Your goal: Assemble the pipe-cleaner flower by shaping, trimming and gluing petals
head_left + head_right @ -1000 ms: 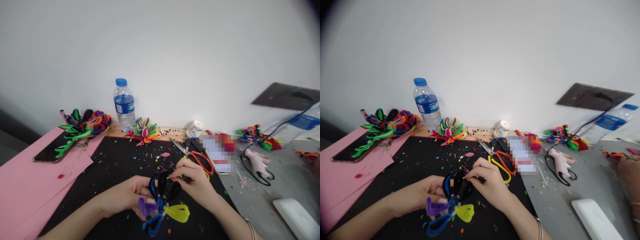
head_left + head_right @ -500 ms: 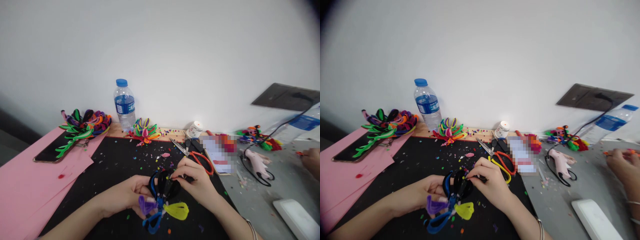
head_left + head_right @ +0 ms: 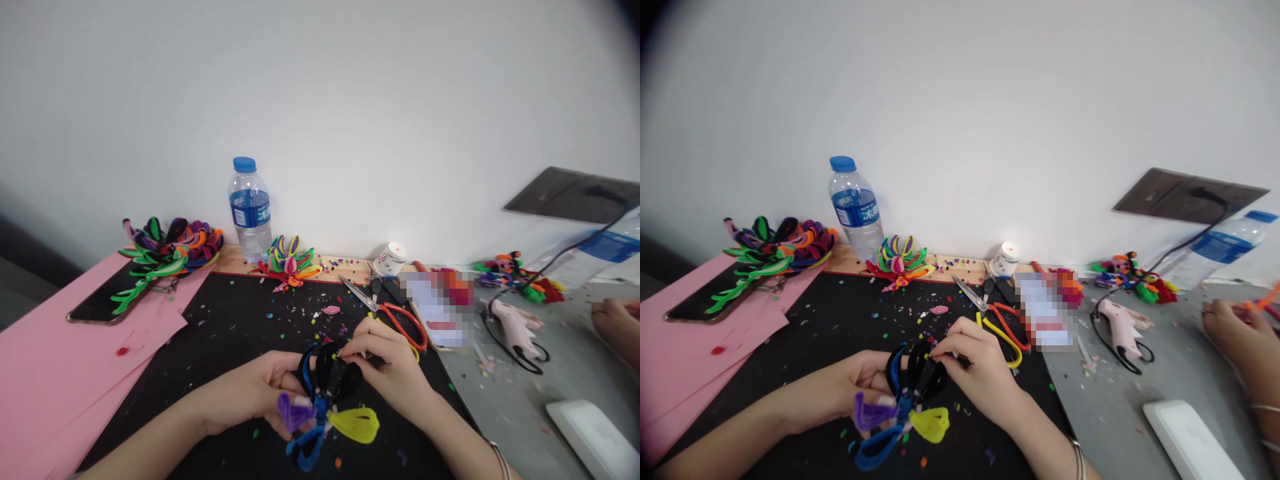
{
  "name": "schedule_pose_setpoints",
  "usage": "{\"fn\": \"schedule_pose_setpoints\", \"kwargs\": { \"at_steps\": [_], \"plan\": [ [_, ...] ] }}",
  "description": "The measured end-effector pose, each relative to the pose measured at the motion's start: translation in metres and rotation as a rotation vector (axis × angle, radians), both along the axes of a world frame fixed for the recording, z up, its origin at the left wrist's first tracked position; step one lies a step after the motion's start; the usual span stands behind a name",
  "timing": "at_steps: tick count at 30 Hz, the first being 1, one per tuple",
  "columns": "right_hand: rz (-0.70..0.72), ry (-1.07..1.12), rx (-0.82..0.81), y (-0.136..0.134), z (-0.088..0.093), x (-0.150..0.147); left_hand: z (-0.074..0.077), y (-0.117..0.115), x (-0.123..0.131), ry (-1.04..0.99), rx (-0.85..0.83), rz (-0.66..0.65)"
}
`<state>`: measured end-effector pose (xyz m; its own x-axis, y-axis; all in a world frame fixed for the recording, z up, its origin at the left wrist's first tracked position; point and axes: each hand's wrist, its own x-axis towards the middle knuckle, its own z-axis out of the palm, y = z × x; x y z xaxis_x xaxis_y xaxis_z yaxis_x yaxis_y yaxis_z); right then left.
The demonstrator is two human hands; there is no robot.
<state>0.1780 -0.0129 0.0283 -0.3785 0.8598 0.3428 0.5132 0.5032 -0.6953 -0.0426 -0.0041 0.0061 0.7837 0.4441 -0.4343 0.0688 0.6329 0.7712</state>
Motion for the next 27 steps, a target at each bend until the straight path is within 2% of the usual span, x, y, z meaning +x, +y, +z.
{"fn": "schedule_pose_setpoints", "kwargs": {
  "at_steps": [27],
  "plan": [
    [-0.048,0.016,-0.031,-0.0008,-0.0001,-0.001,0.0012,-0.0001,0.0,0.023,0.023,0.003]
  ]
}}
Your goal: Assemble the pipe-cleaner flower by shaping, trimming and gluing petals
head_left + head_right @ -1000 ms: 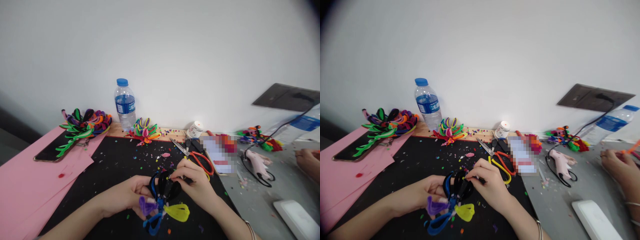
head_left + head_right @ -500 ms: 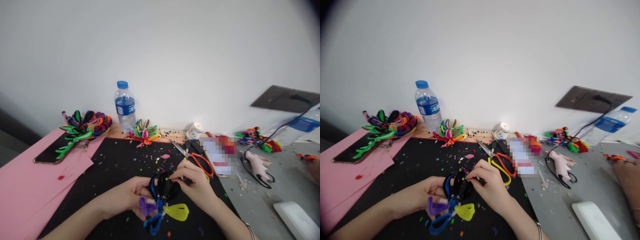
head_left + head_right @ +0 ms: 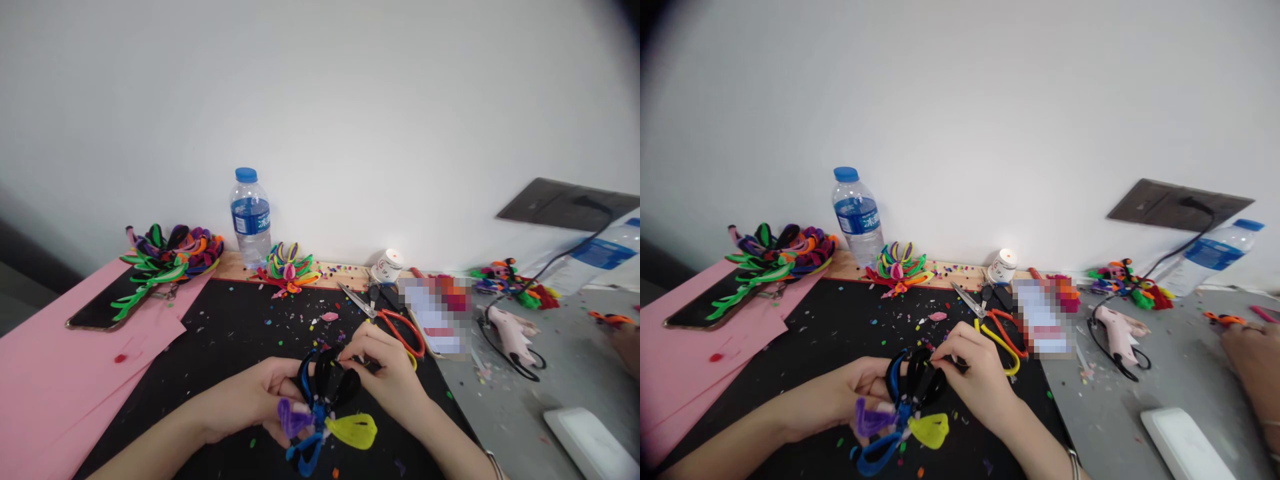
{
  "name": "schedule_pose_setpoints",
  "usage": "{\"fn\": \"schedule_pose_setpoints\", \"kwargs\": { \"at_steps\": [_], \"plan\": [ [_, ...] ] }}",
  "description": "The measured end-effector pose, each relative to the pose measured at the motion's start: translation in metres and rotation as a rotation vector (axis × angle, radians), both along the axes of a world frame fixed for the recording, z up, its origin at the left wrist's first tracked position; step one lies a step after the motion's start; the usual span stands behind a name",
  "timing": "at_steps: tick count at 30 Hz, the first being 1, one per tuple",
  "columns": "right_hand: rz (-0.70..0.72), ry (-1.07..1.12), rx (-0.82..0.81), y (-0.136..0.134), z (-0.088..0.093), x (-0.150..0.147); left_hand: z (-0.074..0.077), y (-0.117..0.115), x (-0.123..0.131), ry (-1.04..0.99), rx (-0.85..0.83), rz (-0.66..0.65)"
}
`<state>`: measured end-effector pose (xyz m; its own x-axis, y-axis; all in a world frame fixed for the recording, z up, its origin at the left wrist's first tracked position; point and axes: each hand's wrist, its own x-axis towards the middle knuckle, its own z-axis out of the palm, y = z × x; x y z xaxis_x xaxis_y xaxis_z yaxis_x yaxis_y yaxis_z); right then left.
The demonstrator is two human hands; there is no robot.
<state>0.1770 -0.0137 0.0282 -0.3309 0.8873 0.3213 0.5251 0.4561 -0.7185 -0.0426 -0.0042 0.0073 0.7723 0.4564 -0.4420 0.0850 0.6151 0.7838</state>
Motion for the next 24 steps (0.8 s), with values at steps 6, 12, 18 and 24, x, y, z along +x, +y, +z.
{"fn": "schedule_pose_setpoints", "kwargs": {
  "at_steps": [6,12,18,24],
  "plan": [
    [-0.015,-0.009,0.009,0.0008,-0.0007,0.0015,0.0016,0.0001,0.0004,-0.009,0.002,0.008],
    [0.005,-0.005,-0.018,0.0004,0.0021,0.0017,0.0019,-0.0005,0.0011,-0.005,0.003,0.012],
    [0.005,-0.007,-0.033,-0.0007,0.0016,0.0019,0.0007,-0.0003,0.0005,-0.001,0.0,0.0],
    [0.018,-0.01,-0.017,-0.0006,0.0025,0.0028,0.0,-0.0003,0.0007,-0.003,0.006,0.005]
  ]
}}
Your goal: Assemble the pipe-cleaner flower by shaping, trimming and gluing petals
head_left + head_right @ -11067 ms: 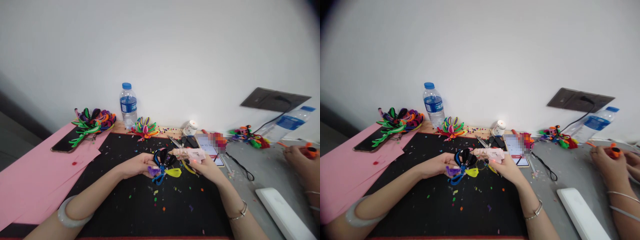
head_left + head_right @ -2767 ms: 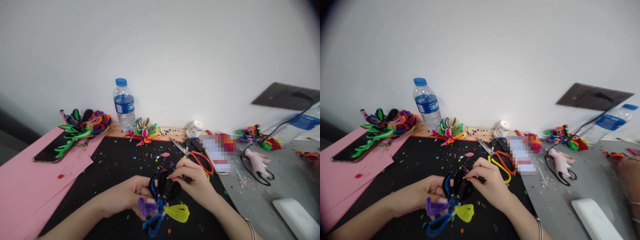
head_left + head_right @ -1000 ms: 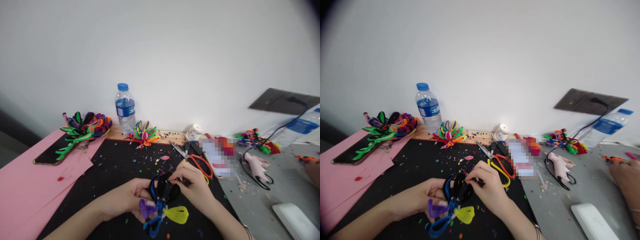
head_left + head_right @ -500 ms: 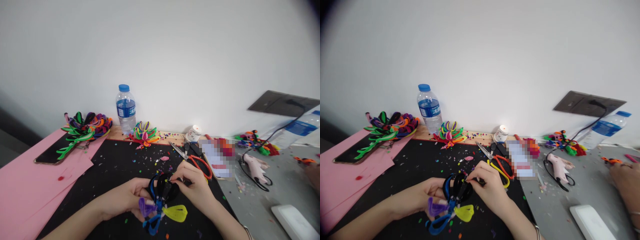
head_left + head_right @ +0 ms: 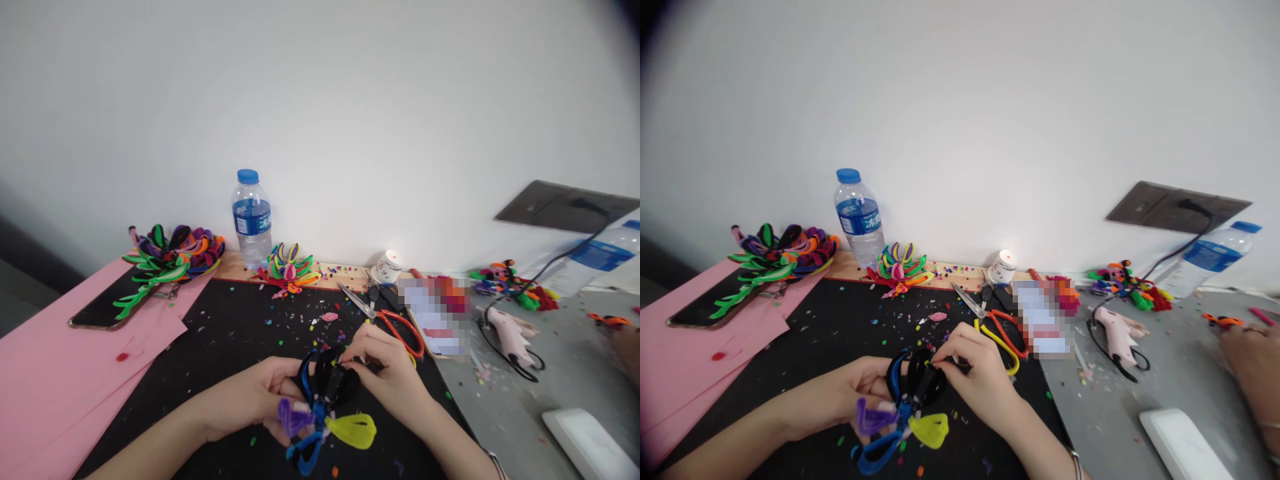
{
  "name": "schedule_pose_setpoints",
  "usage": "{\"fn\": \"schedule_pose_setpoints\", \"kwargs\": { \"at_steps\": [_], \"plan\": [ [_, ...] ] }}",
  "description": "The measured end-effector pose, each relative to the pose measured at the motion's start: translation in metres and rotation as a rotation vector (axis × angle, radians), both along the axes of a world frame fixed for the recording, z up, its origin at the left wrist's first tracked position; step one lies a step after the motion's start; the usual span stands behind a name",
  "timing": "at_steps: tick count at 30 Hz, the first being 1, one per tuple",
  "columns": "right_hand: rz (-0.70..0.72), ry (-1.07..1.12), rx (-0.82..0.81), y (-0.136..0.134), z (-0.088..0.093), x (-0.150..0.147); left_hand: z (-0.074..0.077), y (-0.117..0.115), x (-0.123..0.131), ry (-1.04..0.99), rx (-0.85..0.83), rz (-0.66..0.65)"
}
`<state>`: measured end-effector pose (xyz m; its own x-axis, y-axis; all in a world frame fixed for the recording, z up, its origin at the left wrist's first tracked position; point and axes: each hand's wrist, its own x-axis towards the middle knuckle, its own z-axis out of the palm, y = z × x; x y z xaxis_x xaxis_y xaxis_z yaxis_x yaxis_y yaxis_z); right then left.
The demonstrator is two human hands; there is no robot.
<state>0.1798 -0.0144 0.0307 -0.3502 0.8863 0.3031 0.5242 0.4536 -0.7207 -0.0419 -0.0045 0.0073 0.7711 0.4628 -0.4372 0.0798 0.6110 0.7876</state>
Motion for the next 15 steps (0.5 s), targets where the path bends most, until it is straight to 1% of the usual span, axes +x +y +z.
{"fn": "schedule_pose_setpoints", "kwargs": {
  "at_steps": [15],
  "plan": [
    [0.0,-0.02,-0.008,0.0006,-0.0013,0.0002,-0.0011,-0.0007,-0.0001,-0.008,-0.006,-0.021]
  ]
}}
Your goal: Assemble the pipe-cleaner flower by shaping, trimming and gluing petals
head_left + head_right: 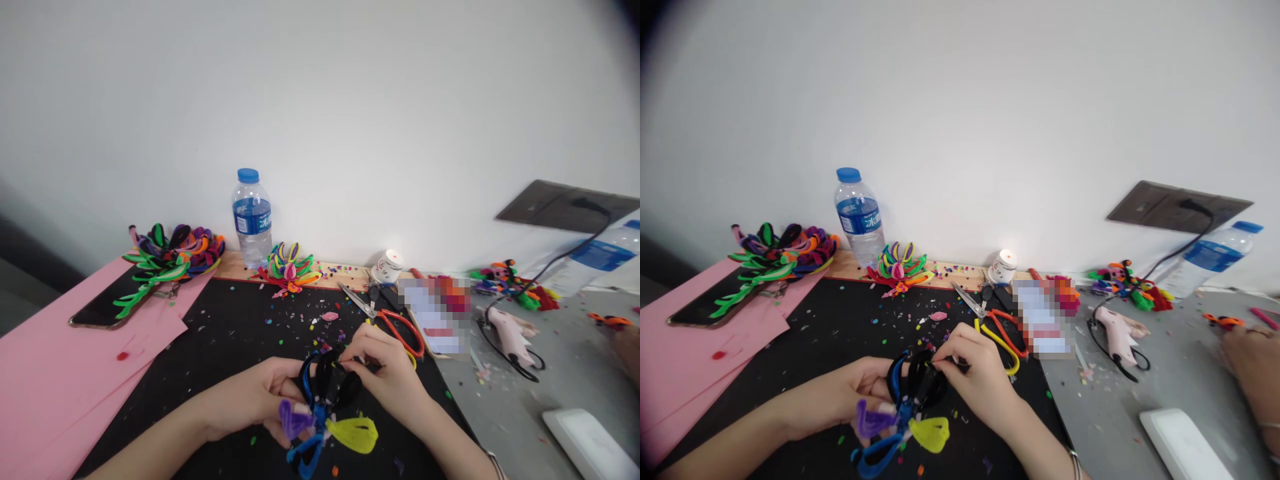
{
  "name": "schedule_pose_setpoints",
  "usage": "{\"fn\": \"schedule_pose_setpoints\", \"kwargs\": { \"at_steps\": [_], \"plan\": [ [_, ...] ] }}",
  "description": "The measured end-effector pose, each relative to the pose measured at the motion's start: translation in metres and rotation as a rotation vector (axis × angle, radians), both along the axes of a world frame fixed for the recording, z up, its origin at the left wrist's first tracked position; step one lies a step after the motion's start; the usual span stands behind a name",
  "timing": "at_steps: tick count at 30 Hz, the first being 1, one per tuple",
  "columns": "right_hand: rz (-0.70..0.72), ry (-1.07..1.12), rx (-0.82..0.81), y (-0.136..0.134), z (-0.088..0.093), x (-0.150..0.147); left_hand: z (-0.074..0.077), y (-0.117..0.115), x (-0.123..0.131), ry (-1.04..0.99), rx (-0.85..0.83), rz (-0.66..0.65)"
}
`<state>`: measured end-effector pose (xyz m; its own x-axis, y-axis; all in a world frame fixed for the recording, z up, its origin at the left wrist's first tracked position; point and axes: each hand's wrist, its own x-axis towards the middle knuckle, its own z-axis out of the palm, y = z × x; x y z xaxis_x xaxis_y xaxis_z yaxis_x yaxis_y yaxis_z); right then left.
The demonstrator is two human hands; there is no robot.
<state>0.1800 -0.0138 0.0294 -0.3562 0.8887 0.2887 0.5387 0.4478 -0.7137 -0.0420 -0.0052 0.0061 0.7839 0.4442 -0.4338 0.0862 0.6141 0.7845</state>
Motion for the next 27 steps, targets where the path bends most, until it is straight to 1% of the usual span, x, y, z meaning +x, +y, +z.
{"fn": "schedule_pose_setpoints", "kwargs": {
  "at_steps": [4,12,21,27],
  "plan": [
    [-0.002,0.004,0.003,-0.0003,-0.0011,0.0006,0.0011,0.0005,-0.0001,0.012,0.0,0.008],
    [-0.008,-0.012,-0.019,0.0002,0.0023,0.0008,0.0049,0.0002,0.0,0.011,0.004,0.018],
    [-0.005,-0.013,-0.038,-0.001,-0.0015,0.0009,0.0007,0.0004,-0.0003,0.008,0.006,0.004],
    [-0.002,-0.006,-0.042,0.0011,-0.0023,0.0001,0.0029,0.0002,-0.0006,0.0,0.012,-0.022]
  ]
}}
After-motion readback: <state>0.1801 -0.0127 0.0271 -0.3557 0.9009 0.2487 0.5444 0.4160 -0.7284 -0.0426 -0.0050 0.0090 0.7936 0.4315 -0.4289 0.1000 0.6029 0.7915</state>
